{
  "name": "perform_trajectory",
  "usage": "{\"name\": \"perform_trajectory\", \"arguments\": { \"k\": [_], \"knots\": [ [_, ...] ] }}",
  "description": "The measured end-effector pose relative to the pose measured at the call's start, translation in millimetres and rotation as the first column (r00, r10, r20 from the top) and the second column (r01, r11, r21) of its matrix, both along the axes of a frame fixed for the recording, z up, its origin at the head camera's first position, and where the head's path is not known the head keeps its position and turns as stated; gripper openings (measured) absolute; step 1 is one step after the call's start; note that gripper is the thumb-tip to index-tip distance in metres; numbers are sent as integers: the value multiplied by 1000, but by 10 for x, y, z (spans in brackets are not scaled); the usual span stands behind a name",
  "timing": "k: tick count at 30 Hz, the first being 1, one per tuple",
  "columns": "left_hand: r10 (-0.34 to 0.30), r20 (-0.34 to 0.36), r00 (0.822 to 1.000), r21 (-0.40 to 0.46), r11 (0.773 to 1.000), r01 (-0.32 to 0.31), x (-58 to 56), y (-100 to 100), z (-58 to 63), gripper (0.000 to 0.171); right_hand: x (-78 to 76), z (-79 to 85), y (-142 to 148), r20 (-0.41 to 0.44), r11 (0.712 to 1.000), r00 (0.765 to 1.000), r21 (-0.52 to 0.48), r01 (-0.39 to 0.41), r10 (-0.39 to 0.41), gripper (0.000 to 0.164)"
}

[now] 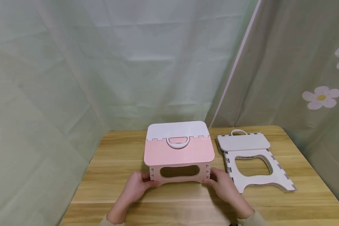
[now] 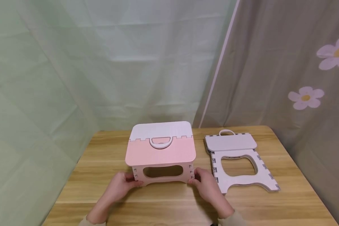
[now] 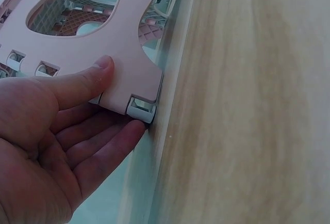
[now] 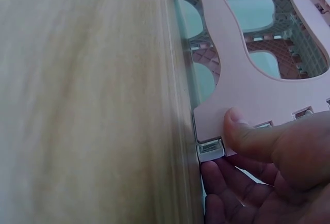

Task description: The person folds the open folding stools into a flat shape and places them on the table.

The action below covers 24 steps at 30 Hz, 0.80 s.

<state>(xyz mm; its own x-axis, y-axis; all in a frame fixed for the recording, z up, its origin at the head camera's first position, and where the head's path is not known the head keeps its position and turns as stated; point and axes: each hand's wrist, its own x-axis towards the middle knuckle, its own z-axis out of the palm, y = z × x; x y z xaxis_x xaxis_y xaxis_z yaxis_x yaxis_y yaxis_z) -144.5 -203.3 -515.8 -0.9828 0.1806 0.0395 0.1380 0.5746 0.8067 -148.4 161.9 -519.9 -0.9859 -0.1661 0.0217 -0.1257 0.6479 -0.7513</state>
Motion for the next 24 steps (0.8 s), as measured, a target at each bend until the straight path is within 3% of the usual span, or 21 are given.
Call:
{"name": "perform_trajectory", "arguments": {
  "k": [6,16,24],
  "knots": [
    [-17,4,1000,-19,1000,17,-17,-8,6,18,15,-13,-21,10,999,999,23,42,-42,27],
    [-27,25,999,20,999,26,7,-21,42,20,-9,-12,0,-18,1000,1000,1,-23,23,24],
    [-28,20,999,23,999,27,10,-21,38,20,-2,-15,-2,-10,1000,1000,10,-19,19,25]
  ]
}}
